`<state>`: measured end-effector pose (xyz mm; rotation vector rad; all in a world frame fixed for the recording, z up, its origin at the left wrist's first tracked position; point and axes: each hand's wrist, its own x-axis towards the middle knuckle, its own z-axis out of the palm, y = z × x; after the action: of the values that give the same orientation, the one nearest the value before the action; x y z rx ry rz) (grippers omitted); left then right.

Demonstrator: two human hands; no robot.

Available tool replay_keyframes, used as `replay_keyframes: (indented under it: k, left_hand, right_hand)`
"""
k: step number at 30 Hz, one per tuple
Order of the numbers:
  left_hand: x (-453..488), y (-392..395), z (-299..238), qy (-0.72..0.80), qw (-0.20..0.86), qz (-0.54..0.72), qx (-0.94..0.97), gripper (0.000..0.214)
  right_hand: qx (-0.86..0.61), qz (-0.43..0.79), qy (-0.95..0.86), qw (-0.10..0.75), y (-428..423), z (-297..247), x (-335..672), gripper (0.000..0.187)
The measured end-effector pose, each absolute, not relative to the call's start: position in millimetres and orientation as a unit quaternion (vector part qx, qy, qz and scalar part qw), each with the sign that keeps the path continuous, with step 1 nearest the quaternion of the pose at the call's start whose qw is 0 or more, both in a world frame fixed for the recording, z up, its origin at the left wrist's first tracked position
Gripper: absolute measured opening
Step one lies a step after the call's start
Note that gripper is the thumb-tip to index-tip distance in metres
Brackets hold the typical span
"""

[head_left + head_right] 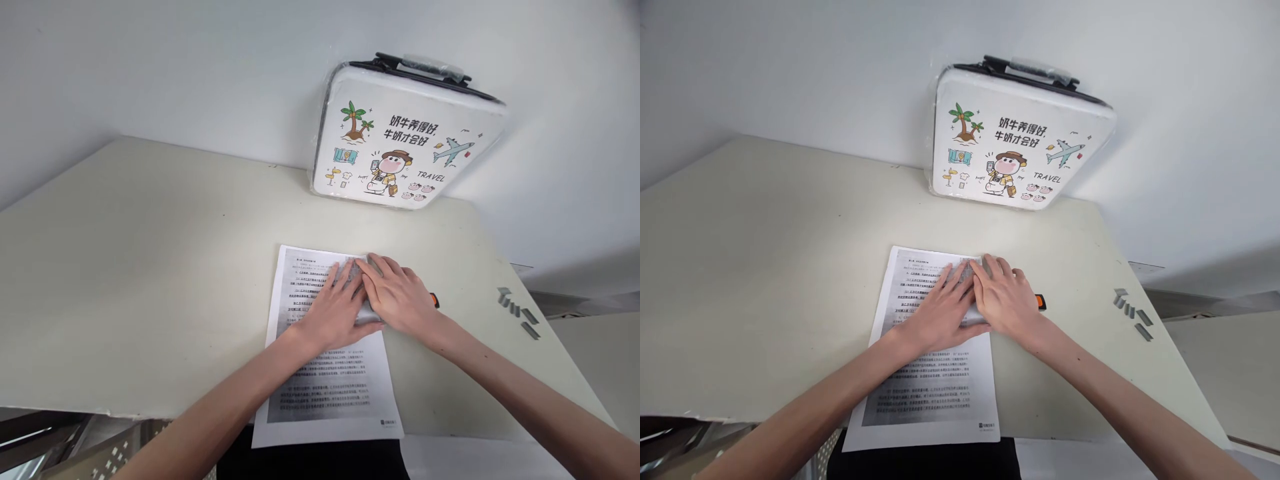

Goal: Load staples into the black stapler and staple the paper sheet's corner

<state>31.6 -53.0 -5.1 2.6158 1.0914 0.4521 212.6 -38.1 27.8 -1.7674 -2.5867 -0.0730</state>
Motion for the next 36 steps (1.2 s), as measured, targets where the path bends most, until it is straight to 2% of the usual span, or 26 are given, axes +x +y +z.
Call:
replay_keyframes:
  k: [8,15,17,21,29,33,36]
  left_hand:
    - [30.8,-53.4,-5.4,0.376,0.14,0.154,0.903,0.086]
    - [18.8,-50.3,1.4,0.386,0.141,0.128,0.903,0.089]
    - [13.2,-47.7,2.8,0.388,0.137,0.122,0.903,0.089]
    - [6.4,-41.3,4.0,0.38,0.136,0.117,0.908,0.087]
    - [-46.1,-67.9,25.8,0.414,0.113,0.098,0.898,0.074]
    - [-109.2,-99.0,33.6,0.457,0.096,0.072,0.882,0.074]
    - [-144.4,-117.9,31.7,0.469,0.088,0.051,0.877,0.081]
  right_hand:
    - [-0.573,0.024,-0.818,0.042,-37.1,32.1,213.4,0.052]
    - [-0.576,0.146,-0.775,0.217,-51.3,45.7,242.8,0.048]
    - [-0.532,0.144,-0.798,0.243,-56.9,38.8,257.2,0.044]
    - [-0.457,0.133,-0.845,0.244,-63.4,18.5,286.0,0.033]
    - [-0.534,0.107,-0.786,0.293,-65.9,-6.7,313.4,0.037]
    - [-0.548,0.085,-0.76,0.338,-67.1,-4.9,314.5,0.034]
    - [-0.537,0.054,-0.757,0.368,-67.5,-0.5,312.1,0.031]
